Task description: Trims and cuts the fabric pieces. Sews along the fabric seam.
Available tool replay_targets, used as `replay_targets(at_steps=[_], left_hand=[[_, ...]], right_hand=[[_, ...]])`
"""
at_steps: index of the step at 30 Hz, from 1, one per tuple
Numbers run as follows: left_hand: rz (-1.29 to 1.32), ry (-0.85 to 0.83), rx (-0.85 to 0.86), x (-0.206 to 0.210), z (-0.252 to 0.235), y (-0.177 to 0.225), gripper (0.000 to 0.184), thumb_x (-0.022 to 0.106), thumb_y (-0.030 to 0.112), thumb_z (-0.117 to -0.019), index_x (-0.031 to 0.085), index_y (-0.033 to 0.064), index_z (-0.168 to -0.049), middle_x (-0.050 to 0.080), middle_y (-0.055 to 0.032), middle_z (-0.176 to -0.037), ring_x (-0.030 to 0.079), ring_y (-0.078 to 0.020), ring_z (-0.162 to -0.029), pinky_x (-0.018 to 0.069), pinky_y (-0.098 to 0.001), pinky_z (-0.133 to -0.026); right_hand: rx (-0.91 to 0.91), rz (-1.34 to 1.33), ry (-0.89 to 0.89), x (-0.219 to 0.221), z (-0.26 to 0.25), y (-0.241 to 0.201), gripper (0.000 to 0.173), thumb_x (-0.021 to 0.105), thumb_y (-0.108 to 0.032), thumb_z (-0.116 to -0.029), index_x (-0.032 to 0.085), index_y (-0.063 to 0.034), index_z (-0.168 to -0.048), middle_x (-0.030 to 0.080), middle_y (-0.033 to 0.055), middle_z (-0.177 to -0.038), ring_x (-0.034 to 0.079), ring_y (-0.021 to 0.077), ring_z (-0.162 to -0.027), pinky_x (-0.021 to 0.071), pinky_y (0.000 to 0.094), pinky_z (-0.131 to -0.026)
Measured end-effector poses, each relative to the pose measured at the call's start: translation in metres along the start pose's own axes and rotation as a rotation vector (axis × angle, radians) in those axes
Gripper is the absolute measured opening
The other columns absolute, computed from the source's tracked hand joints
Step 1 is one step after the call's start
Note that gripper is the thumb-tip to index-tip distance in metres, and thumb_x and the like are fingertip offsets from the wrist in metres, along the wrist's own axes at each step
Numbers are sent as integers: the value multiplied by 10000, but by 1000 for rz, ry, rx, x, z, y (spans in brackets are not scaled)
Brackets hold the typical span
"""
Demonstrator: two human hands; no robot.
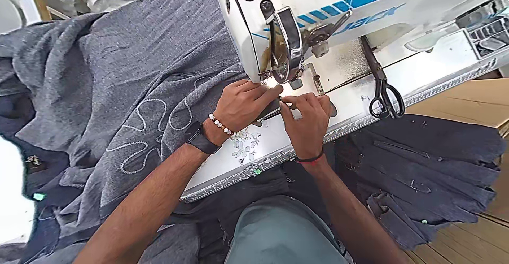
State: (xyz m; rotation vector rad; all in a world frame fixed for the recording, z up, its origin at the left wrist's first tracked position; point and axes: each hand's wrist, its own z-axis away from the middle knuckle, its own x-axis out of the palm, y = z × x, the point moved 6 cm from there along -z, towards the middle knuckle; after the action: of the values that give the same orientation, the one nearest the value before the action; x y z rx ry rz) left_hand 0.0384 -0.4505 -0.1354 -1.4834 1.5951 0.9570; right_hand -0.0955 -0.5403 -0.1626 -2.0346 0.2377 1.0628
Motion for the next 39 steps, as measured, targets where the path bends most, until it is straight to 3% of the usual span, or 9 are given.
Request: replay_targets(at_steps=[7,12,19,24,27,29,33,36,39], left_hand=[[37,-89,25,8,4,-2,246,581,105,-1022,731,147,-1212,740,-71,-1083,699,-253,-1020,552,-398,-867],[58,-48,-27,6,4,-3,212,600,134,-1021,741,142,-1179,751,-67,-1042,710,-238,-990,555,-388,-859],[72,-21,-62,6,5,-6,193,617,165,-1018,740,132,-1162,757,-65,-1004,719,-235,-975,559,-389,-854],[78,-61,63,3,9,-8,241,571,130,-1035,749,167,-1193,754,-31,-1148,685,-229,-1116,524,-401,-969],[65,-130,71,2,17,-7,296,561,165,-1036,726,198,-1280,707,-7,-1294,624,-234,-1212,457,-416,-1039],[27,-161,62,2,21,-5,325,558,186,-1032,706,206,-1321,671,-5,-1363,592,-253,-1250,434,-434,-1053],[-12,-143,41,2,26,-2,320,567,201,-1016,717,191,-1299,669,-19,-1354,579,-281,-1225,418,-454,-1029],[-14,-122,8,2,28,-3,331,545,199,-1020,715,199,-1304,679,4,-1352,580,-270,-1244,408,-454,-1035],[-35,-122,-13,1,28,-3,326,544,202,-1017,719,210,-1293,681,21,-1348,571,-264,-1260,397,-455,-1047]], right_hand=[[-96,53,-9,2,4,-8,137,709,-313,-938,811,-240,-992,686,-27,-920,581,208,-913,416,428,-790],[-26,46,-24,3,2,-3,188,704,-319,-942,779,-216,-1080,701,-43,-899,596,205,-923,427,427,-802],[-155,101,47,0,7,-12,153,685,-294,-964,811,-242,-1032,691,-6,-907,591,217,-896,418,423,-769],[-176,147,-20,4,12,-15,206,625,-293,-973,792,-227,-1075,651,44,-952,586,253,-942,431,438,-787],[-110,-14,5,-2,10,-5,198,650,-204,-942,803,-194,-1068,699,50,-962,625,245,-930,485,426,-806],[-34,-43,2,-5,4,0,186,667,-238,-965,787,-169,-1090,718,35,-964,645,220,-915,517,397,-809],[101,2,-123,3,-5,-5,218,687,-415,-970,797,-228,-993,687,2,-929,605,239,-937,451,459,-808],[101,71,-146,5,-8,-13,179,679,-387,-956,772,-235,-946,669,-12,-881,597,243,-935,428,477,-782],[-49,154,-19,8,-3,-22,148,658,-315,-954,757,-207,-936,667,-4,-884,593,240,-915,411,454,-769]])
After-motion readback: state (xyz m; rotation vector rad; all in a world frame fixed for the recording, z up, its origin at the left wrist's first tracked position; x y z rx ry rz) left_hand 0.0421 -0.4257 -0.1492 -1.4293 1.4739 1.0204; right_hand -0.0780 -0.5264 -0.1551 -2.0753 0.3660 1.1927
